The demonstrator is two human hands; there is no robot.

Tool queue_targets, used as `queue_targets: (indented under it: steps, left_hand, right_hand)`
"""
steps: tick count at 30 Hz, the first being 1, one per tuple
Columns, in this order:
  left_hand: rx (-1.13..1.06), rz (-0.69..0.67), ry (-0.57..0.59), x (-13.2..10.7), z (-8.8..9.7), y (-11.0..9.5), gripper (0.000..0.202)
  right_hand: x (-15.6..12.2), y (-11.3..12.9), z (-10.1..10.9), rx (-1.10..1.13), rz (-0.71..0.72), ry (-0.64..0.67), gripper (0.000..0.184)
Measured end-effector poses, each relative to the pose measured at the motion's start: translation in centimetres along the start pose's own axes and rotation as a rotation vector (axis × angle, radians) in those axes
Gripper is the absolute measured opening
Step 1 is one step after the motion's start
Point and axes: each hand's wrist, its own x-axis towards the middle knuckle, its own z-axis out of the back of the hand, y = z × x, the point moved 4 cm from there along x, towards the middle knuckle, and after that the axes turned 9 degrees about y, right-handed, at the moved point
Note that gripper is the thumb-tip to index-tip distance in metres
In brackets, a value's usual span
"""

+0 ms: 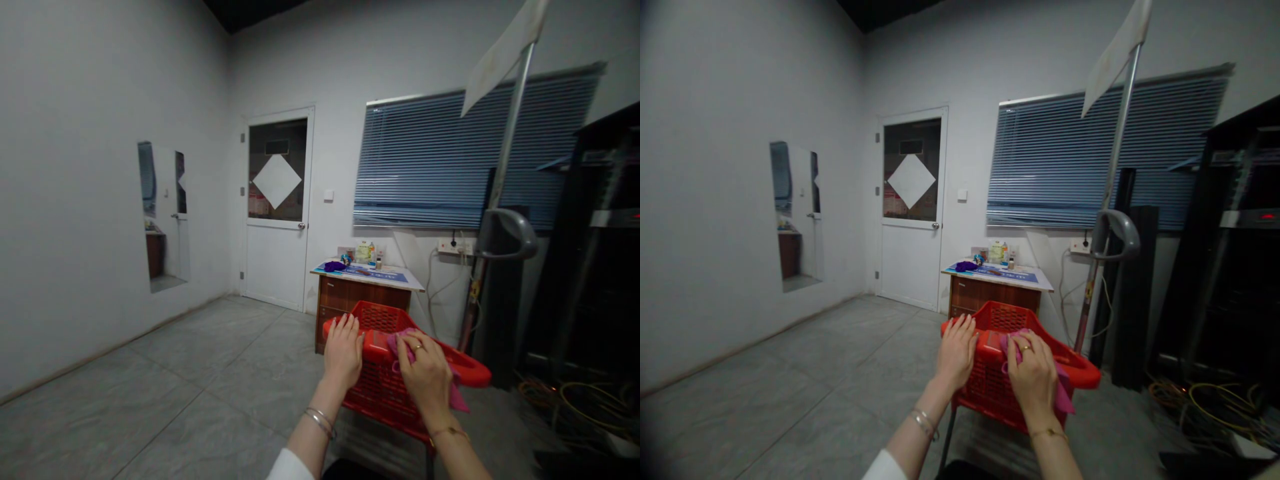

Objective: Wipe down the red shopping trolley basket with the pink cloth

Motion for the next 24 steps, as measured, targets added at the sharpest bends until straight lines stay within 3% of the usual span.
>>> queue_targets:
  steps: [4,7,14,17,24]
  left_hand:
    - [-0.002,-0.004,-0.004,0.0,-0.2,0.2,0.036]
    - [-0.004,-0.034,0.019,-0.1,0.2,0.5,0.036]
    - [-0.012,-0.035,0.041,-0.1,0.3,0.5,0.037]
    - [-0.010,-0.023,0.011,-0.1,-0.1,0.2,0.037]
    - [0.010,-0.047,-0.008,-0.2,-0.3,0.4,0.040]
  right_hand:
    - [-0.1,3.3,-1.5,0.003,0.064,0.019,0.024]
    - [-0.2,4.2,-2.0,0.006,0.113,0.035,0.026]
    - [-0.7,-0.8,0.3,0.026,0.075,-0.003,0.024]
    - [-0.9,-1.5,0.8,0.009,0.025,-0.043,0.024]
    - [-0.3,4.3,-1.0,-0.003,0.079,-0.012,0.023]
